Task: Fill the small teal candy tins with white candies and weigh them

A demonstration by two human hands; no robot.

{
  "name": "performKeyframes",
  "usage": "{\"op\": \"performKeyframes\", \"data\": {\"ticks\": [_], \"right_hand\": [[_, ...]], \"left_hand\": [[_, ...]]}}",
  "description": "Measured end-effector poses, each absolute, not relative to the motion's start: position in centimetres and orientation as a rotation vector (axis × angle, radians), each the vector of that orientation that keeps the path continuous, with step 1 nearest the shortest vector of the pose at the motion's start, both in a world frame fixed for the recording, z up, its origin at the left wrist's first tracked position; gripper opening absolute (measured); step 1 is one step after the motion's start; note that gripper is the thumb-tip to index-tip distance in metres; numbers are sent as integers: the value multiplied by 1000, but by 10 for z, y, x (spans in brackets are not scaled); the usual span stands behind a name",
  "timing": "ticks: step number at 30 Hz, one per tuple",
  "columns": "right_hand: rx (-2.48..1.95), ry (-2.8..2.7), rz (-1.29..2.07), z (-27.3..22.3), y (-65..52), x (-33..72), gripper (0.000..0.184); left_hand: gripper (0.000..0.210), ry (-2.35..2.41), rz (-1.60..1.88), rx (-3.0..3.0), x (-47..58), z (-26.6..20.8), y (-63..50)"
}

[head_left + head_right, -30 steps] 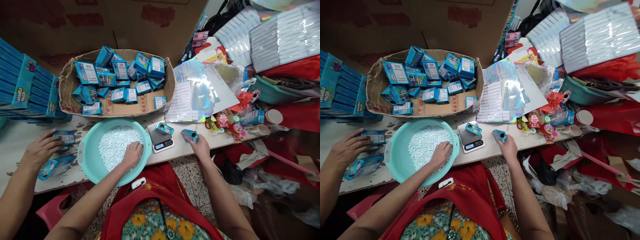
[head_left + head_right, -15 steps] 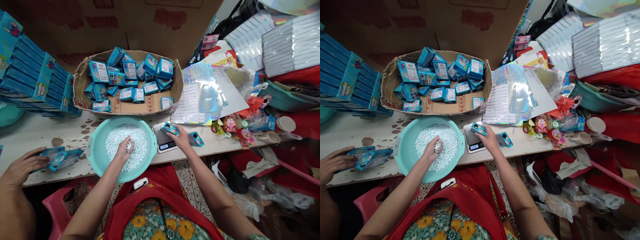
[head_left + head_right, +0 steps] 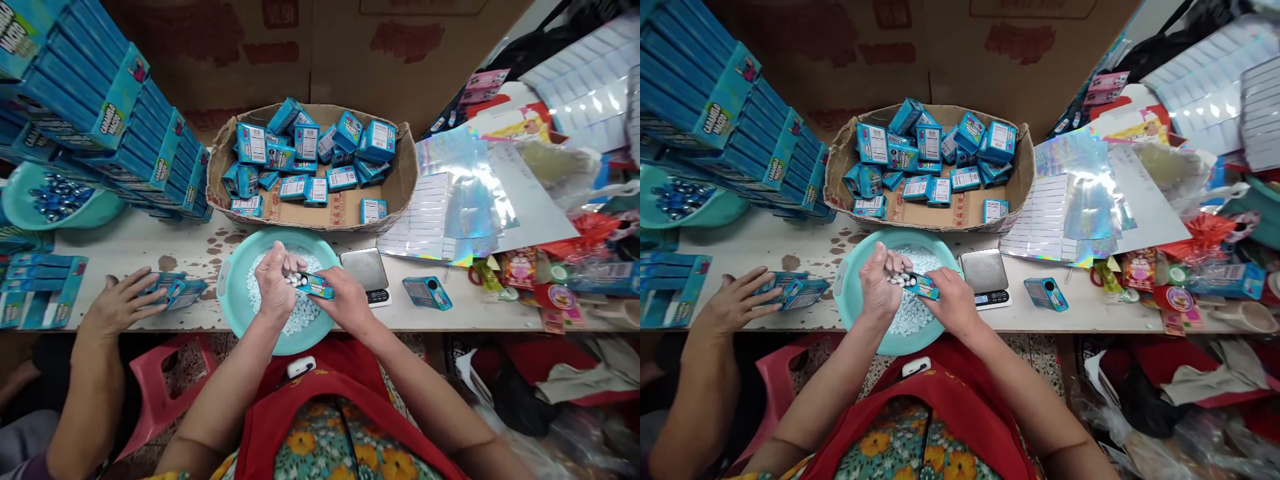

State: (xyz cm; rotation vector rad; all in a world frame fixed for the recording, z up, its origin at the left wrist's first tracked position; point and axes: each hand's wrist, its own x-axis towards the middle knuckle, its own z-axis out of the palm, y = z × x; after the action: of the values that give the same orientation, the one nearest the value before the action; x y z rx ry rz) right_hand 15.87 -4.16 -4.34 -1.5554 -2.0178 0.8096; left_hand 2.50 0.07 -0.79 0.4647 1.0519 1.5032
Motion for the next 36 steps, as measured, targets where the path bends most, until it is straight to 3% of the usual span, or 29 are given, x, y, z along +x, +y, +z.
{"op": "performKeyframes", "data": {"ticks": [5,12,17,20,28,33,36], "right_hand": [[-1605,-2023,832,-47,-39,152,34],[-1506,-1811,1001,-46,-41,160,37],[-1655,-1496,902,-44,-56,213,33],[-1813,-1378,744,-60,-58,248,35],[-1850,-1464,667,-118,-44,281,37],[-1832,-1382,627,-103,-59,292,61],[-1901,-1243,472,-86,-79,309,48]], "left_hand": [[43,1057,1553,416,19,-18,3],[51,1318,1295,576,-10,-28,6],[38,1641,603,1515,-46,-84,-17],[45,1641,375,1787,-54,-108,-26],[41,1625,345,1871,-41,-110,-19],[40,1624,351,1871,-32,-110,-18],[38,1613,297,1859,-25,-108,-18]]}}
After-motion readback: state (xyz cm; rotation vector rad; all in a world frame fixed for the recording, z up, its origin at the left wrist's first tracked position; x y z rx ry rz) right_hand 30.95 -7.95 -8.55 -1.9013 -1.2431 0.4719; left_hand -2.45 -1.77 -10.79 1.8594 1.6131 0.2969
